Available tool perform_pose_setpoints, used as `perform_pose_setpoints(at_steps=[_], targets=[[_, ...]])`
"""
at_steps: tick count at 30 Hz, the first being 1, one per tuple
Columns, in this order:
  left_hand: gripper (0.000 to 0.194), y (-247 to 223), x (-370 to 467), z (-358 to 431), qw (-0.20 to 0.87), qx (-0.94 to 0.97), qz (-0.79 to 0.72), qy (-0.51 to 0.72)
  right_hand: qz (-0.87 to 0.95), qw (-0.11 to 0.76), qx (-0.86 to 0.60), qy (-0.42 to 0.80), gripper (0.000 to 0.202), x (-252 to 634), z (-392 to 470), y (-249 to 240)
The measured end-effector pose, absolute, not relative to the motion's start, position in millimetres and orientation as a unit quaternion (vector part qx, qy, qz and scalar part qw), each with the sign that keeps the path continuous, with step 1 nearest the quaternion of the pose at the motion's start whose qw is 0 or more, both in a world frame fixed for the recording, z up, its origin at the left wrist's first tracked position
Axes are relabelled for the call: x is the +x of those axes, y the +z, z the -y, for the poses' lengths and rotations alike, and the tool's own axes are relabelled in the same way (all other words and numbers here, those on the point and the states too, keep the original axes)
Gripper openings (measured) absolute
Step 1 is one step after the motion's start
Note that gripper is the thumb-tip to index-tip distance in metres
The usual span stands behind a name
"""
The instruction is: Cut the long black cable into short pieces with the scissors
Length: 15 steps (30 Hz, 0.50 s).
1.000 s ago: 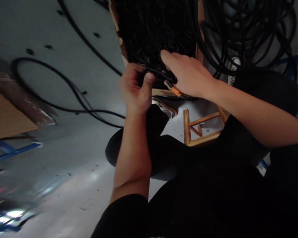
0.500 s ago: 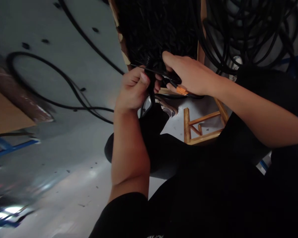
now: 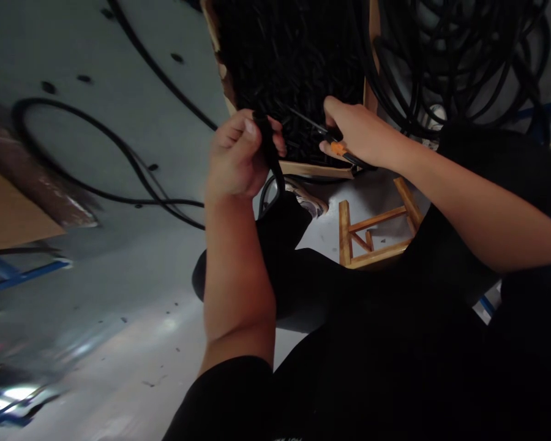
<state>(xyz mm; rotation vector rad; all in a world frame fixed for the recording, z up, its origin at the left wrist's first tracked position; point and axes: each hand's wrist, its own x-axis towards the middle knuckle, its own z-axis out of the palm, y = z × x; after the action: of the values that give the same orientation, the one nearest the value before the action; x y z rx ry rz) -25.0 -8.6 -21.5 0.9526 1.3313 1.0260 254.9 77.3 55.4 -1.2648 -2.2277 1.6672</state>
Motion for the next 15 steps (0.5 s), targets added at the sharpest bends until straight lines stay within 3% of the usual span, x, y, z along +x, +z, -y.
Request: perform_pose_setpoints(at_steps=[6,15], targets=[[0.074,-46.6,-36.6,1.8,0.57,0.403,-0.542,0.468,0.767,-0.052,-0.461,0.443,0.039,254.9,-76.9,39.8],[0.085,3.4,-15.4,6.3,0.415,0.48,-0.715,0.295,0.757,0.081,-0.426,0.489,0.054,276.6,-96.0,7.5]])
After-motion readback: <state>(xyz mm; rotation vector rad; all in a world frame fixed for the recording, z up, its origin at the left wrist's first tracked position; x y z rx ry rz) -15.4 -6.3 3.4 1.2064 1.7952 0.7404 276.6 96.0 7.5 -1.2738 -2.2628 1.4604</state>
